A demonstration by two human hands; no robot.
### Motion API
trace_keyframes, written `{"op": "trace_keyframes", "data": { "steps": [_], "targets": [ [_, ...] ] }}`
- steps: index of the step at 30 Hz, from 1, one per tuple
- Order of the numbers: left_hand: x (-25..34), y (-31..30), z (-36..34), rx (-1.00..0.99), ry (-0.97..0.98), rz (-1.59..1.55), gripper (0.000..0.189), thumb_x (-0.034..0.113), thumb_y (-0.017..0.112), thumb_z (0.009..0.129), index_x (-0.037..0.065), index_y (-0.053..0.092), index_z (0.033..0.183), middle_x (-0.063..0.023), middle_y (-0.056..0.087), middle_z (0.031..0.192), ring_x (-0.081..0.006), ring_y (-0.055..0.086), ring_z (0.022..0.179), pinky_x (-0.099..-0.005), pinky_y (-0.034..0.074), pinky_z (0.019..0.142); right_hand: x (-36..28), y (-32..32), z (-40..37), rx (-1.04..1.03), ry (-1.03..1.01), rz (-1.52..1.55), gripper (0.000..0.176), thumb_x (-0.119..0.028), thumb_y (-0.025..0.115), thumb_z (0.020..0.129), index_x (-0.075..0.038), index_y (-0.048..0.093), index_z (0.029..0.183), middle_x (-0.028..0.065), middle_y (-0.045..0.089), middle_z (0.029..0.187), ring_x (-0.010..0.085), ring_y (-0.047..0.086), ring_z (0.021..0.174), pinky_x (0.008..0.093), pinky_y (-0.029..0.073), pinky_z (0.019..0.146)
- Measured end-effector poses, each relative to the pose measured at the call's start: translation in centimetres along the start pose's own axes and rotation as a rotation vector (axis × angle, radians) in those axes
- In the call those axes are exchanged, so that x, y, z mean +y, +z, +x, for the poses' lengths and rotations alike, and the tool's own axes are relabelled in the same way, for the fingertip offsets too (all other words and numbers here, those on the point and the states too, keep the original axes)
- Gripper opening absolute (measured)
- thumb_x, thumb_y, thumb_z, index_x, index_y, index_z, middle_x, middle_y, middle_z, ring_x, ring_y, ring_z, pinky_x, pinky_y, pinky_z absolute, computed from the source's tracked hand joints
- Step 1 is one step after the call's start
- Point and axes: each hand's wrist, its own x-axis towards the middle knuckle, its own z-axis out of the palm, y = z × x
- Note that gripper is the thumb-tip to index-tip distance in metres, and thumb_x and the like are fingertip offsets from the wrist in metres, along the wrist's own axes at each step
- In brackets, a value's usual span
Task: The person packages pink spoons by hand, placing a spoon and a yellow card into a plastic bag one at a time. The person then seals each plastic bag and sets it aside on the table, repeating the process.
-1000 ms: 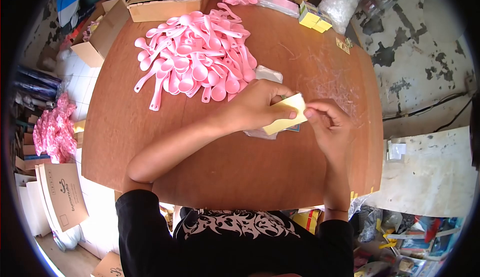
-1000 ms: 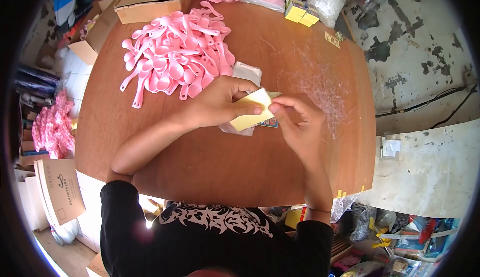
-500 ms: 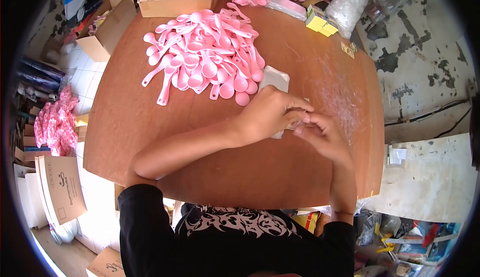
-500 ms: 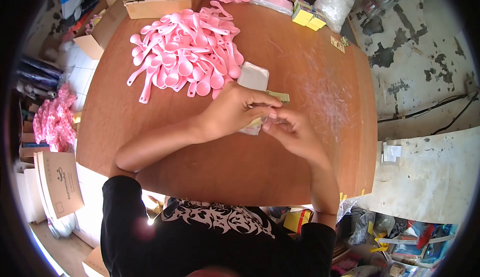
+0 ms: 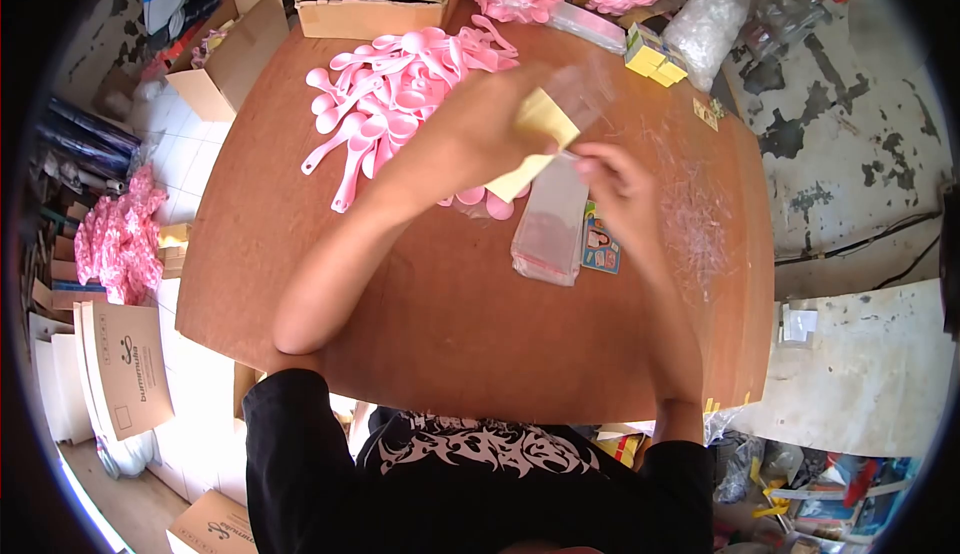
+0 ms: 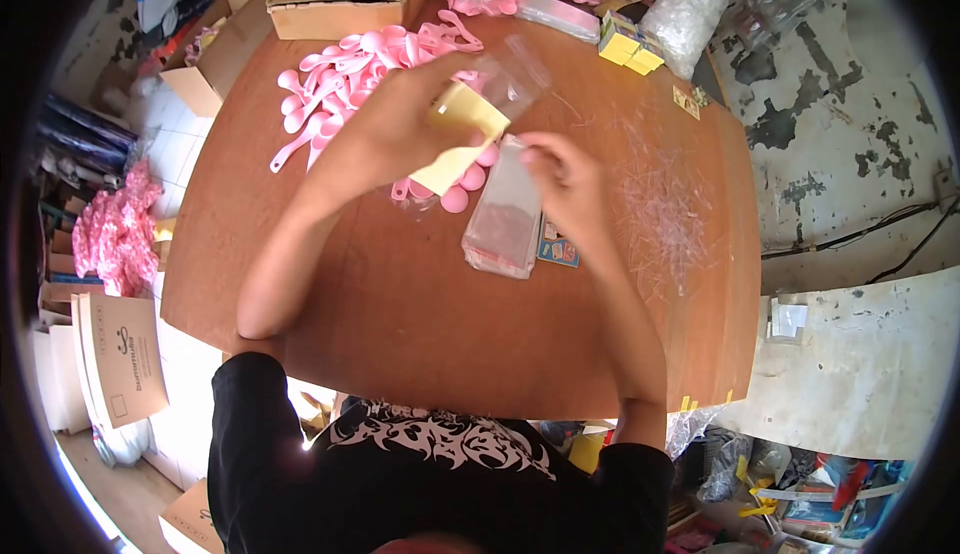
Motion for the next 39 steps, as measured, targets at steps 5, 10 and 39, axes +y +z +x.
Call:
{"op": "trace_keyframes", "data": {
  "steps": [5, 10, 39],
  "targets": [
    [1.9, -2.3, 0.0, 0.008, -0.164, 0.061, 0.059, 0.003, 0.074, 0.079, -0.003, 0.051, 0.133, -0.0157, 0.069, 0.097, -0.0191, 0.067, 0.087, -0.0314, 0.053, 0.076, -0.6, 6.2, 6.1, -0.271, -0.081, -0.629, 0.023, -0.020, 0.068, 0.087, -0.008, 0.070, 0.107, 0.0078, 0.073, 0.093, 0.0219, 0.070, 0.078, 0.0326, 0.055, 0.069],
    [1.6, -2.5, 0.0, 0.011, -0.165, 0.033, 0.057, 0.002, 0.074, 0.079, -0.003, 0.052, 0.132, -0.0163, 0.069, 0.103, -0.0183, 0.066, 0.093, -0.0321, 0.052, 0.080, -2.1, 8.0, 8.0, -0.297, 0.015, -0.083, 0.034, -0.018, 0.069, 0.082, -0.010, 0.067, 0.114, 0.0057, 0.072, 0.085, 0.0190, 0.067, 0.067, 0.0336, 0.053, 0.064],
    [-1.0, 4.6, 0.3, -0.188, -0.063, -0.278, 0.058, 0.001, 0.076, 0.079, -0.004, 0.052, 0.131, -0.0084, 0.066, 0.110, -0.0129, 0.062, 0.100, -0.0308, 0.052, 0.085, -5.2, -2.1, 1.4, 0.409, -0.107, 0.312, 0.054, 0.005, 0.069, 0.085, -0.001, 0.041, 0.131, 0.0102, 0.069, 0.086, 0.0127, 0.067, 0.078, 0.0239, 0.053, 0.069]
  ]
}}
